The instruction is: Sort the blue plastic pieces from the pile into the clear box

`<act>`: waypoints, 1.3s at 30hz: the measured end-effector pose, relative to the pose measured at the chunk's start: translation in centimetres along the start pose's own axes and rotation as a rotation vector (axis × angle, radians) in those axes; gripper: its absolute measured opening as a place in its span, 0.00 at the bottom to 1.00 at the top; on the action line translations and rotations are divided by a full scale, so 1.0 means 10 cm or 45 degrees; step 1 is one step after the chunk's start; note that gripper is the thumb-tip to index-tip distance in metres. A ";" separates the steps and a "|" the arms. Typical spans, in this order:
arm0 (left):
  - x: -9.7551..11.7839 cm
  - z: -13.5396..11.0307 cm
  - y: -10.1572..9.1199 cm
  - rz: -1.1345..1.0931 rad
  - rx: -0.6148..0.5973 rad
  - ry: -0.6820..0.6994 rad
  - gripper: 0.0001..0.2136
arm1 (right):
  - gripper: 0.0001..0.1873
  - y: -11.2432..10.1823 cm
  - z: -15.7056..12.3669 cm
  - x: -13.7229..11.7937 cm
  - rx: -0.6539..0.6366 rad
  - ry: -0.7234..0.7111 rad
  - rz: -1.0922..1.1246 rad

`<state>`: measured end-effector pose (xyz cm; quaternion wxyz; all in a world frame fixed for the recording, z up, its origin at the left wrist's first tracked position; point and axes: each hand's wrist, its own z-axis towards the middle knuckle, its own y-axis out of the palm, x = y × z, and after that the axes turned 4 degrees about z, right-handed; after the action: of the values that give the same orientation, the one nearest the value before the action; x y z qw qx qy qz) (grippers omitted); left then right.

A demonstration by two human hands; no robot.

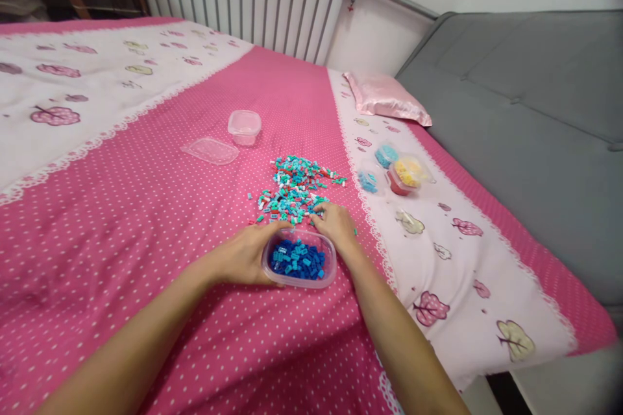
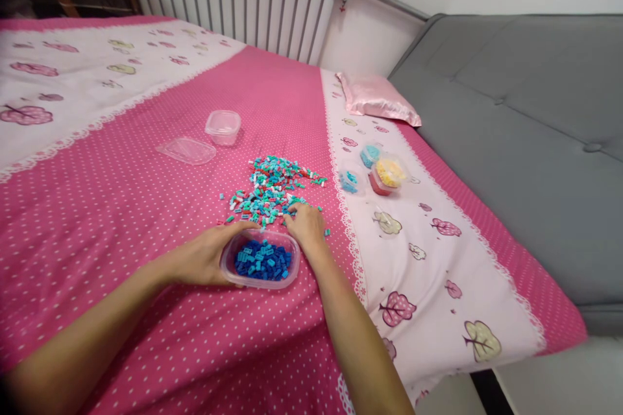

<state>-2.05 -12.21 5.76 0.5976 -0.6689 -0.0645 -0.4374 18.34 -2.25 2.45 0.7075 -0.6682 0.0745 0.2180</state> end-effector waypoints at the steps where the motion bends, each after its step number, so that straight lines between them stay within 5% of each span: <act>1: 0.00 0.00 0.00 -0.003 -0.001 -0.001 0.33 | 0.10 0.00 0.00 -0.01 -0.001 -0.001 -0.009; 11: -0.02 0.01 0.00 0.001 -0.003 0.006 0.34 | 0.09 -0.02 0.01 0.01 -0.002 -0.004 0.091; 22: -0.02 0.00 0.00 0.021 -0.014 0.010 0.33 | 0.08 -0.09 0.09 0.14 -0.042 0.051 0.656; 32: -0.04 -0.01 0.01 0.034 -0.012 0.009 0.36 | 0.05 -0.35 0.10 0.07 -0.213 0.584 2.245; 35: -0.04 -0.01 0.01 0.037 -0.029 0.010 0.35 | 0.03 -0.47 0.09 0.06 -0.215 0.703 2.474; 39: -0.03 0.00 0.01 0.038 -0.041 0.001 0.35 | 0.06 -0.48 0.08 0.07 -0.235 0.622 2.514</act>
<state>-2.19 -12.13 5.53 0.5933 -0.6791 -0.0475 -0.4296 20.76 -1.42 6.61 0.1232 -0.3864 0.7174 0.5665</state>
